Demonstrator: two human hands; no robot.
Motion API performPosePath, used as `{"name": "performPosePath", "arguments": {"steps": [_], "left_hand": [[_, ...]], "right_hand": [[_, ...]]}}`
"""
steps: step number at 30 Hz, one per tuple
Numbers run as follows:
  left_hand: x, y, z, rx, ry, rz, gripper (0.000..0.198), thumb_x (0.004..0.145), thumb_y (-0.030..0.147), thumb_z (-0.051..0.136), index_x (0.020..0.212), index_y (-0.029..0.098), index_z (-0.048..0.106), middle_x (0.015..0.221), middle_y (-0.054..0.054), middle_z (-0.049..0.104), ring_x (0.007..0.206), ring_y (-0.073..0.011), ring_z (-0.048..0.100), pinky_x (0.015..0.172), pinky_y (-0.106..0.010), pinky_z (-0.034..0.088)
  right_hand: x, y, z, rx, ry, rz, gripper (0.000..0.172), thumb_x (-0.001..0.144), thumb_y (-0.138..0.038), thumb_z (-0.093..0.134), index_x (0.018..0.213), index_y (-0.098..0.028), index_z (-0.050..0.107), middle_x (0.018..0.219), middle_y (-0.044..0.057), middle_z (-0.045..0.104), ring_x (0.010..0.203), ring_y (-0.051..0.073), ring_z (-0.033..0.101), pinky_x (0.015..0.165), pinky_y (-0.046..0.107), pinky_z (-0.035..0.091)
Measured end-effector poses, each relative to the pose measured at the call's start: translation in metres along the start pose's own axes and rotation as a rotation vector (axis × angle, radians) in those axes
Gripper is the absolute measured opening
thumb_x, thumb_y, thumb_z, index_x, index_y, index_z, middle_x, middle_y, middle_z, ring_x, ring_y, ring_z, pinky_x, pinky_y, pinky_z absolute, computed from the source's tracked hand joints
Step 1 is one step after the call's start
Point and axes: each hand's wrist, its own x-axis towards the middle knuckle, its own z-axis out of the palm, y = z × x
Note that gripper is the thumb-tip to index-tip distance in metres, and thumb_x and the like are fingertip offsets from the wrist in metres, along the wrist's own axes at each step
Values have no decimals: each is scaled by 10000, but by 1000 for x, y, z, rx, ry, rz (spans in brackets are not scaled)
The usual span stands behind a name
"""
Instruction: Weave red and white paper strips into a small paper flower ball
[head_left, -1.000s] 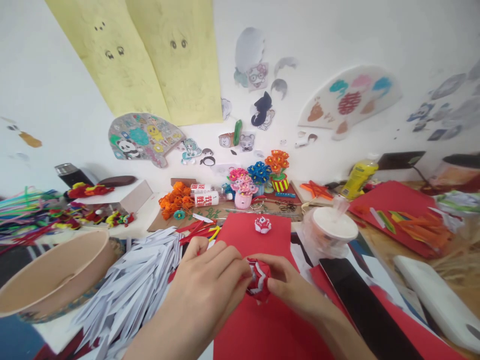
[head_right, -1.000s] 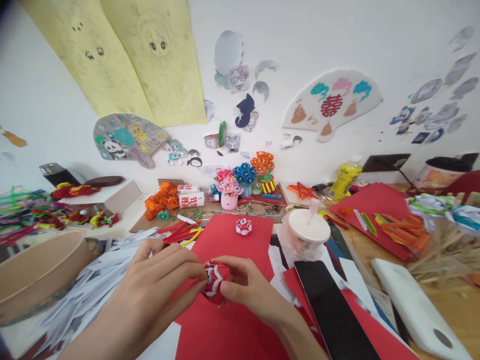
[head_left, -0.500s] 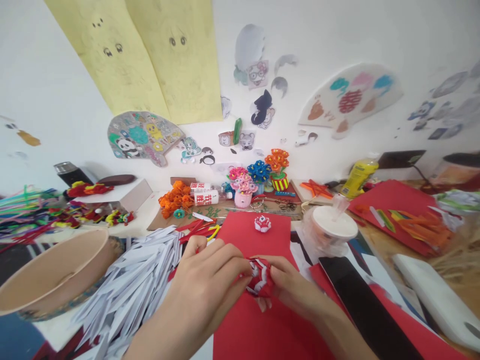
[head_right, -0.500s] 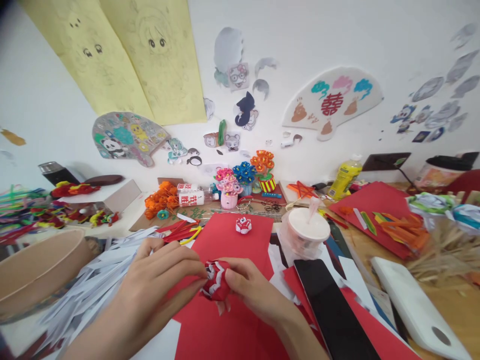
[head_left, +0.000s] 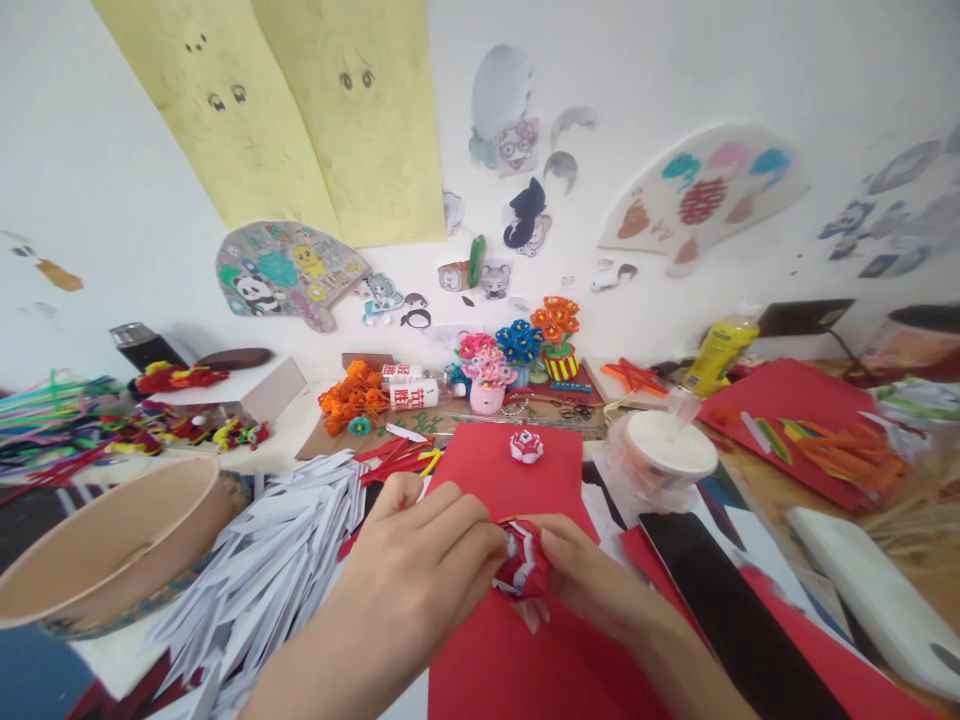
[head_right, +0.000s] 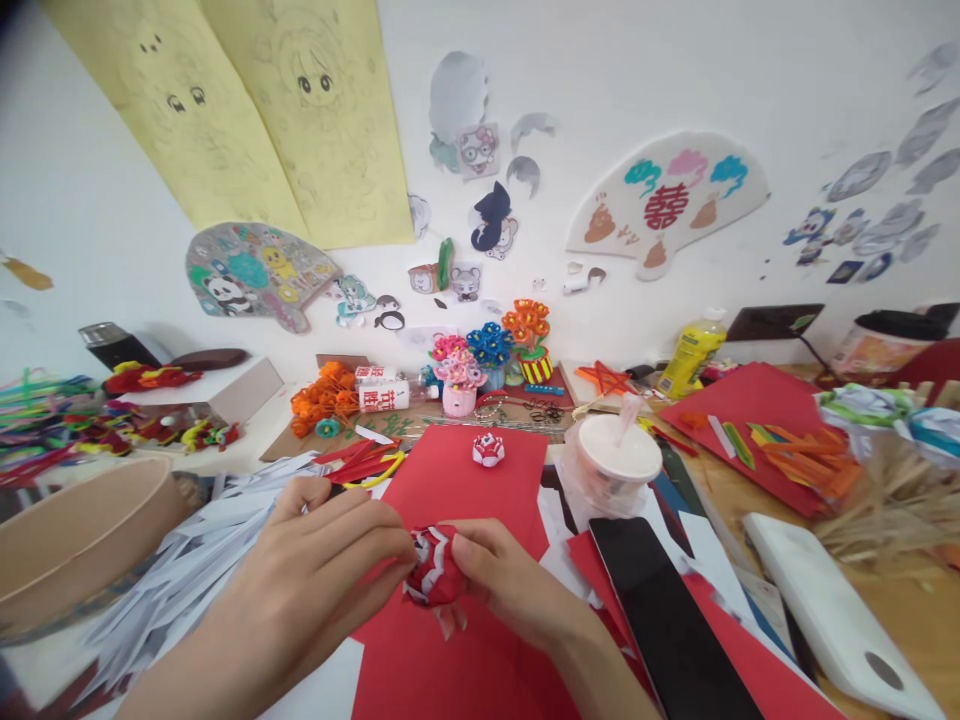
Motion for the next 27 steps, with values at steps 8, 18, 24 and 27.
{"name": "performPosePath", "arguments": {"steps": [8, 18, 24, 27], "left_hand": [[-9, 10, 25, 199, 210, 10, 256, 961, 75, 425, 774, 177, 567, 678, 10, 597, 625, -159, 445, 655, -344, 223], [0, -7, 0, -344, -51, -175, 76, 950, 183, 559, 906, 233, 596, 892, 42, 641, 799, -136, 548, 715, -309, 288], [3, -9, 5, -539, -137, -311, 153, 946, 244, 572, 801, 225, 619, 828, 45, 646, 780, -125, 571, 786, -300, 354], [6, -9, 8, -568, -124, -333, 171, 929, 222, 594, 762, 211, 627, 770, 45, 645, 735, -119, 573, 731, -283, 373]], "right_hand": [[1, 6, -2, 44, 36, -9, 463, 844, -574, 625, 745, -122, 617, 596, 13, 587, 451, 112, 556, 454, 212, 442], [-2, -1, -5, 11, -25, -2, 524, 863, -599, 586, 797, -85, 660, 598, 27, 603, 455, 101, 546, 446, 197, 404], [-2, 1, -7, 7, -29, 8, 486, 871, -571, 595, 800, -95, 662, 596, 23, 609, 457, 99, 551, 432, 191, 399], [-2, 2, -7, 7, -24, 7, 488, 874, -562, 598, 745, -95, 654, 581, 19, 602, 451, 96, 555, 437, 191, 414]]}}
